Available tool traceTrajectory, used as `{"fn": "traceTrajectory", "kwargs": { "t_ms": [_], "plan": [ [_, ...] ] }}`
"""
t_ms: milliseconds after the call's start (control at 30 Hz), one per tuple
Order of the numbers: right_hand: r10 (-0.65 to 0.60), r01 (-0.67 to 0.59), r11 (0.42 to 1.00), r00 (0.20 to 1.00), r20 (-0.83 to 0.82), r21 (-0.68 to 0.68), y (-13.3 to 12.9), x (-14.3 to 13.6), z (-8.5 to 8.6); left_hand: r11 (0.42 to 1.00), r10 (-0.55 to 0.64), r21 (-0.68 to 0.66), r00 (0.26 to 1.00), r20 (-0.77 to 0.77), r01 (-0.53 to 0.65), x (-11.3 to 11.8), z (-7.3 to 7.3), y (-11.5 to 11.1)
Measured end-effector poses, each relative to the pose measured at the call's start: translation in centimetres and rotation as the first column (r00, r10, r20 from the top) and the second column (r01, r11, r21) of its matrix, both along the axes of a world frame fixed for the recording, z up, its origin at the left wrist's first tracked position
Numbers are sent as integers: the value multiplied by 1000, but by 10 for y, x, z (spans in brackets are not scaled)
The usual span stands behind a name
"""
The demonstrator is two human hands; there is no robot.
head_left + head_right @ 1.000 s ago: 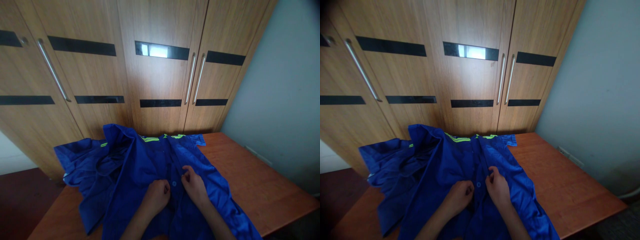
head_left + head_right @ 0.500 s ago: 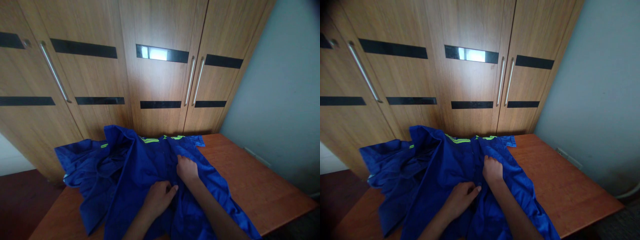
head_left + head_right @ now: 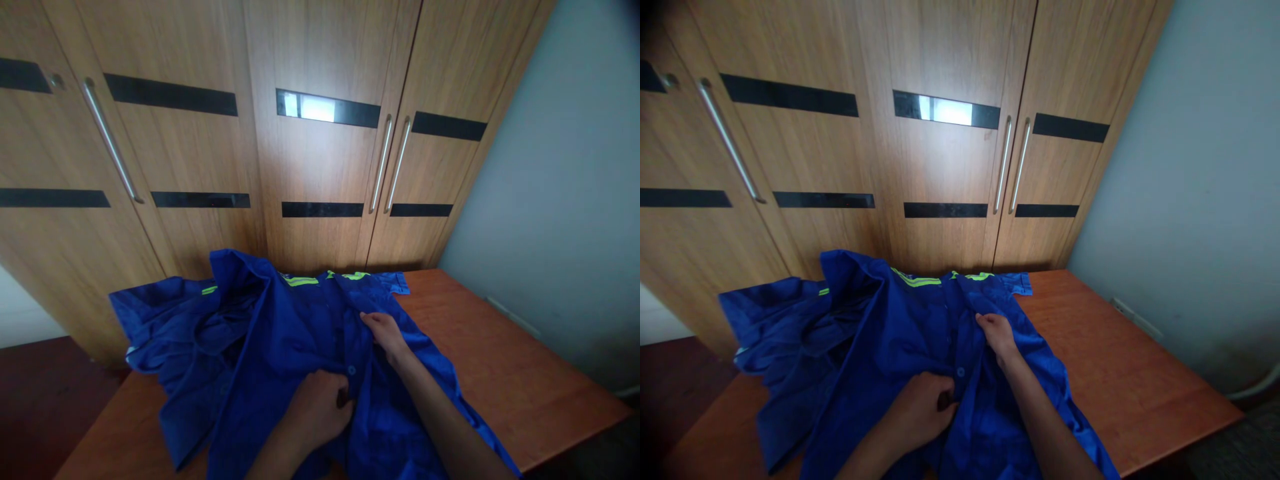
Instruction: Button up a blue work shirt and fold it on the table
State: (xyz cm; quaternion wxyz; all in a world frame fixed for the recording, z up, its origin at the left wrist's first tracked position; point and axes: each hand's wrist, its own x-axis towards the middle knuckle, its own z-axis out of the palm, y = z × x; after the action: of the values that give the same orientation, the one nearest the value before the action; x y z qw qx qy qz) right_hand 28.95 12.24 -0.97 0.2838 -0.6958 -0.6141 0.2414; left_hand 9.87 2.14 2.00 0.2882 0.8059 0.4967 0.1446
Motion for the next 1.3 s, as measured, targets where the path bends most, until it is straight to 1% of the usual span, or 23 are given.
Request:
{"fn": "traceTrajectory", "kwargs": {
  "t_ms": [133, 200, 233, 267, 300, 367, 400, 433, 467, 500, 600, 700, 767, 933, 1133, 1300],
  "plan": [
    [-11, 7, 999, 992, 124, 36, -4, -2, 2, 998, -37, 42, 997, -67, 39, -2, -1, -12],
    [-31, 13, 995, 982, 188, 95, -8, -8, 7, 998, -39, 54, 995, -97, 44, -2, 4, -14],
    [-11, -22, 990, 972, 235, 137, -11, -12, 11, 997, -30, 64, 994, -106, 36, -2, 8, -13],
    [42, -98, 980, 954, 297, 175, -14, -17, 15, 996, -15, 85, 994, -111, 25, -2, 13, -10],
    [128, -210, 959, 919, 374, 187, -16, -22, 19, 992, 6, 122, 993, -116, 8, -1, 18, -5],
    [322, -439, 890, 795, 515, 122, -19, -32, 27, 974, 61, 225, 986, -154, -25, 0, 28, 12],
    [389, -504, 861, 737, 552, 66, -20, -36, 29, 962, 87, 270, 980, -180, -36, 2, 31, 22],
    [421, -521, 853, 711, 564, 20, -20, -39, 31, 954, 107, 298, 971, -212, -40, 3, 33, 33],
    [417, -502, 865, 709, 569, -9, -20, -42, 31, 951, 121, 307, 963, -241, -43, 5, 33, 43],
    [386, -460, 888, 723, 573, -18, -20, -44, 31, 952, 130, 303, 955, -267, -44, 7, 31, 53],
    [270, -326, 945, 760, 592, -12, -21, -47, 27, 965, 138, 255, 936, -323, -54, 13, 18, 73],
    [217, -260, 965, 764, 608, -18, -23, -51, 24, 972, 160, 218, 922, -353, -85, 17, 5, 82],
    [201, -238, 971, 758, 620, -24, -26, -54, 23, 972, 186, 206, 916, -356, -117, 19, 0, 83],
    [156, -182, 983, 747, 646, -26, -31, -59, 27, 967, 231, 180, 915, -330, -180, 16, -1, 86],
    [118, -116, 992, 781, 614, -43, -30, -51, 28, 963, 256, 147, 931, -259, -224, 11, -4, 94],
    [96, -76, 995, 802, 589, -58, -27, -50, 27, 940, 312, 189, 938, -150, -283, 12, 0, 102]
  ]
}}
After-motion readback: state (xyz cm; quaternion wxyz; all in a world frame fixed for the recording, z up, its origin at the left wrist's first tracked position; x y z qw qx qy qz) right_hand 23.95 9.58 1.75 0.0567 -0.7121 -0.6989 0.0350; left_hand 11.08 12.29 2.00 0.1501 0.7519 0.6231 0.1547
